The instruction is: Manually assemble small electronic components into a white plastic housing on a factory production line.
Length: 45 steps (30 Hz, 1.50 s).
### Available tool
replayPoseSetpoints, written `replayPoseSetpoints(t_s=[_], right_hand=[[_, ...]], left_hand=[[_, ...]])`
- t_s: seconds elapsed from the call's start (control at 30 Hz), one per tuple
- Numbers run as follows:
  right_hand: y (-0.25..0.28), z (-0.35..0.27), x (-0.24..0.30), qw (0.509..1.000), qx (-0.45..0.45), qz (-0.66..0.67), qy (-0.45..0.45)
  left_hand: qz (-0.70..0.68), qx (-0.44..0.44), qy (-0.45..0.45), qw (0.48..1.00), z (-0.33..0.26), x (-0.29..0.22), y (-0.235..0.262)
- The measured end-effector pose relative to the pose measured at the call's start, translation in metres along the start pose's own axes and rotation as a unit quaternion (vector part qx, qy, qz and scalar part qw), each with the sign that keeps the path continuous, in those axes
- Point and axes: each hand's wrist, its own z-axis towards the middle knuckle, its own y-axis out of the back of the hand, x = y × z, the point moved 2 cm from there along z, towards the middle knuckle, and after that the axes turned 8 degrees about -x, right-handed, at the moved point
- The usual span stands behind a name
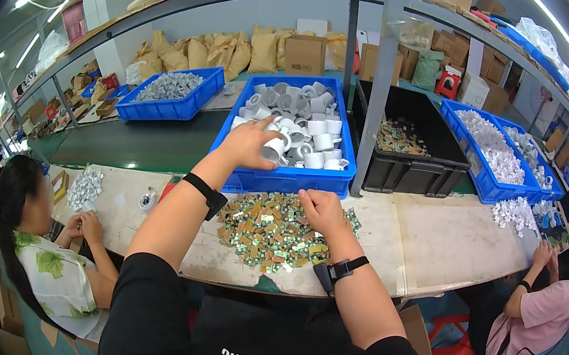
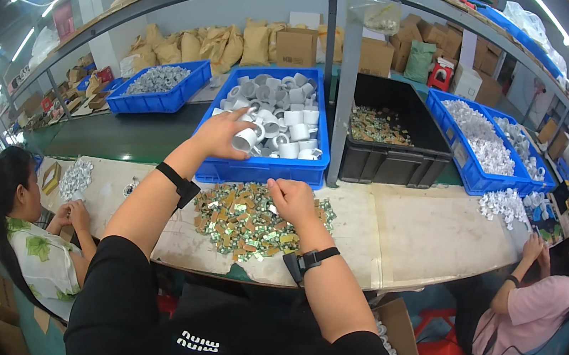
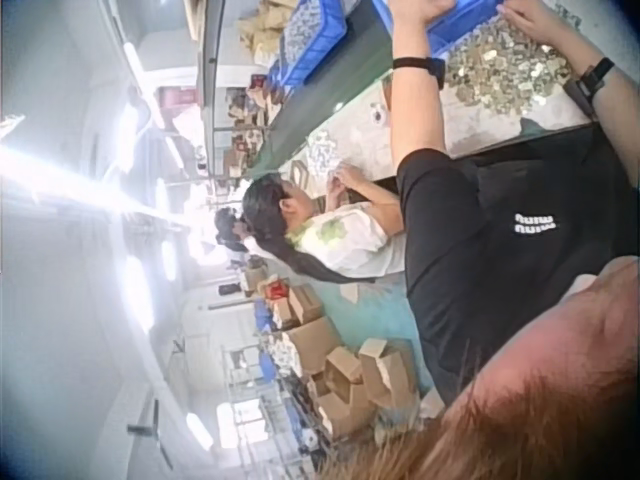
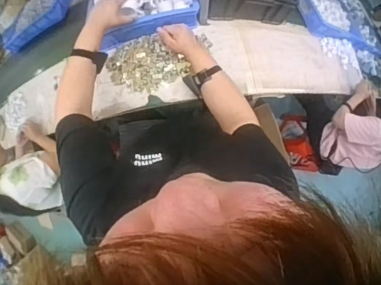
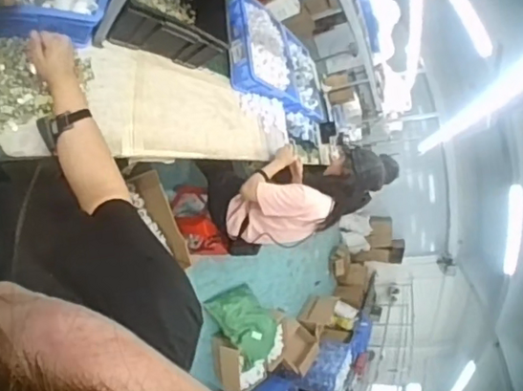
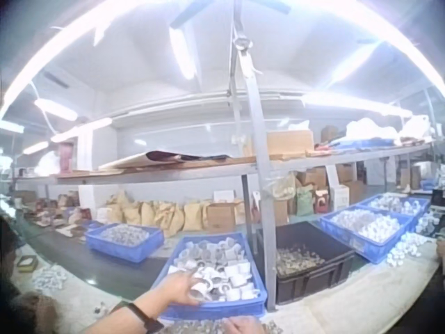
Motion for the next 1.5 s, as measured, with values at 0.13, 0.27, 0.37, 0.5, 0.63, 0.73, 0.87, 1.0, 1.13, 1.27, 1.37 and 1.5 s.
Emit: replayPoseSetpoints(t_s=[0.13,0.27,0.37,0.5,0.63,0.73,0.87,1.0,1.13,1.27,1.37,1.5], right_hand=[[-0.003,-0.001,-0.001,1.000,0.002,0.009,0.002],[-0.005,0.001,-0.006,1.000,0.007,0.018,-0.013],[-0.002,0.001,-0.006,1.000,-0.003,0.026,-0.011],[-0.004,0.005,-0.003,0.999,-0.018,0.028,-0.011],[-0.001,0.004,0.003,0.993,-0.044,0.066,-0.085],[-0.007,0.002,-0.008,0.991,-0.042,0.056,-0.112],[-0.012,0.004,-0.019,0.989,-0.031,0.007,-0.141],[-0.014,0.000,-0.016,0.987,-0.013,0.004,-0.162],[-0.016,0.000,-0.001,0.992,0.035,-0.023,-0.121],[-0.016,-0.008,0.004,0.912,0.079,0.340,-0.214],[-0.021,-0.004,0.026,0.948,0.010,0.288,-0.136],[-0.010,-0.007,0.015,0.939,-0.027,0.274,-0.205]], left_hand=[[-0.039,0.053,0.075,0.995,-0.001,0.013,-0.004],[0.084,0.008,0.096,0.992,-0.014,0.034,-0.004],[0.059,-0.121,0.117,0.984,-0.034,0.042,-0.004],[-0.268,-0.405,0.283,0.827,-0.058,0.012,-0.007],[-0.555,-0.372,0.323,0.670,-0.074,-0.033,-0.039],[-0.674,-0.336,0.324,0.573,-0.084,-0.048,-0.058],[-0.652,-0.360,0.280,0.606,-0.102,-0.048,-0.074],[-0.641,-0.379,0.223,0.629,-0.107,-0.062,-0.068],[-0.738,-0.193,0.220,0.608,-0.112,-0.064,-0.075],[-0.670,-0.201,0.154,0.698,-0.110,-0.086,-0.075],[-0.676,-0.137,0.145,0.709,-0.107,-0.081,-0.061],[-0.717,-0.101,0.062,0.687,-0.104,-0.085,-0.053]])
